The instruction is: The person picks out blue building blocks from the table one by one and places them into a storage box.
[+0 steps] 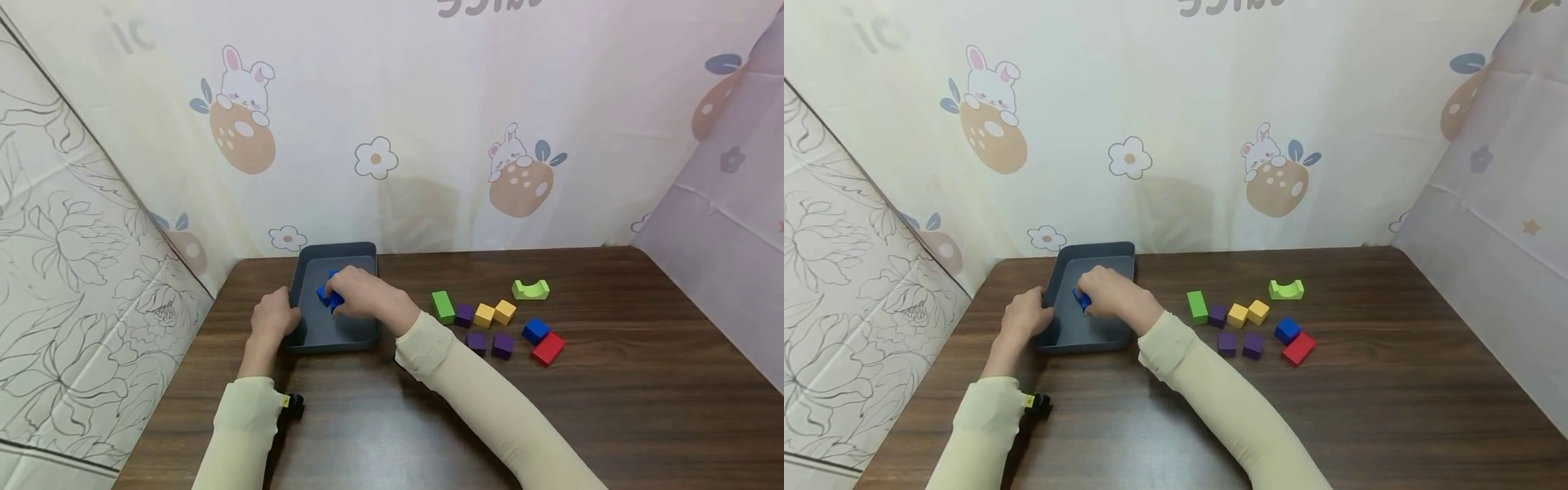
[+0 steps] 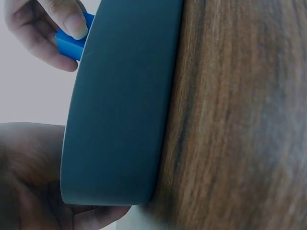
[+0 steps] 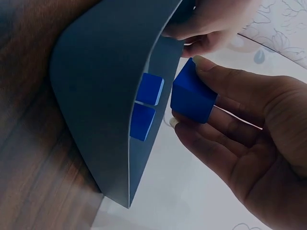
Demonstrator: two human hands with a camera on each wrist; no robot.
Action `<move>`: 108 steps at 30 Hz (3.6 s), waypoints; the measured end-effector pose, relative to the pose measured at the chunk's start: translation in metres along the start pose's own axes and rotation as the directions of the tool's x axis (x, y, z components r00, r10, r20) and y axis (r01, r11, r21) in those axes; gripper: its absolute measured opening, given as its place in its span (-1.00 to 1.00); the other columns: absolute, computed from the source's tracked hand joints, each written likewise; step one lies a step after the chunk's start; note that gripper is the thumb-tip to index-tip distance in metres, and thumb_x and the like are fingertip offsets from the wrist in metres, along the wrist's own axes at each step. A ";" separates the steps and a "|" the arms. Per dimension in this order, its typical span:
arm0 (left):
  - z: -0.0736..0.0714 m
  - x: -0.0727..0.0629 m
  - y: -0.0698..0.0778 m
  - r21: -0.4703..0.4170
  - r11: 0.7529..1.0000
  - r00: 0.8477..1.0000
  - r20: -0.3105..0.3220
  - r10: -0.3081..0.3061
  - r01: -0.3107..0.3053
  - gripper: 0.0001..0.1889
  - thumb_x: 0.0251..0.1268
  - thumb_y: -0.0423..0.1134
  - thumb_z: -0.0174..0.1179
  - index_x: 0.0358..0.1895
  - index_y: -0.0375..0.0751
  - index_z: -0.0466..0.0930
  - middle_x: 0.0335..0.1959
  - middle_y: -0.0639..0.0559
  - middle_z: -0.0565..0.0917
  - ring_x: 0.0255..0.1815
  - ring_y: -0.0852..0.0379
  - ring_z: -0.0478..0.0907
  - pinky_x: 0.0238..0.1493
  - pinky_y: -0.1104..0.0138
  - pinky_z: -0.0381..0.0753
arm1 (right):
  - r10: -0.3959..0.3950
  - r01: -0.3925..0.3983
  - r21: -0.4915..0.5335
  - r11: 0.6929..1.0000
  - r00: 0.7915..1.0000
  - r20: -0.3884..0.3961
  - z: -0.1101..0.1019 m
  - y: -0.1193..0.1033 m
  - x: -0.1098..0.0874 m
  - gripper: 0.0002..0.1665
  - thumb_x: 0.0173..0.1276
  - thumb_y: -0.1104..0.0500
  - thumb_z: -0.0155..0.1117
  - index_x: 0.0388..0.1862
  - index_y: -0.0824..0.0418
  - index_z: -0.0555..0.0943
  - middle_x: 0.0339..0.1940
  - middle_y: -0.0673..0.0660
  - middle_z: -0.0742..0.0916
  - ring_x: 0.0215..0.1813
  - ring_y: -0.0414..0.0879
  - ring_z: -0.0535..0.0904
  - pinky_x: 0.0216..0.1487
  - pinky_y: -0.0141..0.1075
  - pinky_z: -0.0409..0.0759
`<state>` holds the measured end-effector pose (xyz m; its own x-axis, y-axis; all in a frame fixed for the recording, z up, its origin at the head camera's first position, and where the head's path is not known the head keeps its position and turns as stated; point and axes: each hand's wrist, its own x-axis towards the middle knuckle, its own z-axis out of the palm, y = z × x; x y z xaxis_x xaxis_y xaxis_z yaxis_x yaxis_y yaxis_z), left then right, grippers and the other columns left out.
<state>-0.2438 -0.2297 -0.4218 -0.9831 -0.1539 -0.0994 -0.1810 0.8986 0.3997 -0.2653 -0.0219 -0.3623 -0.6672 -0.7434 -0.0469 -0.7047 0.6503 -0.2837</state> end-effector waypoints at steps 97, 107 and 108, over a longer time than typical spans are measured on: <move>0.000 -0.003 -0.002 0.000 1.000 1.000 -0.003 0.005 -0.005 -0.45 0.47 -0.27 0.12 0.43 -0.50 0.41 0.26 -0.52 0.59 0.12 -0.38 0.62 0.18 -0.20 0.61 | 0.029 -0.006 0.091 0.996 0.968 -0.249 -0.028 0.033 -0.073 -0.64 0.49 0.07 0.44 0.16 0.21 0.75 -0.02 0.06 0.80 -0.04 -0.05 0.68 0.02 -0.20 0.67; -0.001 -0.003 0.002 -0.003 1.000 1.000 -0.008 0.003 -0.003 -0.48 0.46 -0.27 0.14 0.38 -0.51 0.45 0.20 -0.50 0.62 0.05 -0.35 0.63 0.17 -0.19 0.62 | 0.048 -0.028 0.067 0.997 0.947 -0.318 -0.038 0.050 -0.110 -0.65 0.47 0.06 0.46 0.13 0.20 0.75 -0.01 0.06 0.81 0.01 -0.05 0.71 0.09 -0.10 0.68; -0.001 -0.003 0.002 -0.004 1.000 1.000 -0.009 0.003 -0.003 -0.49 0.46 -0.28 0.15 0.37 -0.50 0.45 0.20 -0.50 0.62 0.05 -0.35 0.63 0.17 -0.19 0.62 | 0.052 -0.033 0.065 0.997 0.945 -0.322 -0.039 0.051 -0.113 -0.64 0.47 0.06 0.46 0.13 0.21 0.74 0.00 0.07 0.81 0.02 -0.04 0.71 0.10 -0.09 0.68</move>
<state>-0.2413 -0.2281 -0.4197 -0.9839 -0.1544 -0.0900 -0.1778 0.8974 0.4038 -0.2350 0.1014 -0.3342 -0.7453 -0.6185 0.2491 -0.6651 0.6629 -0.3439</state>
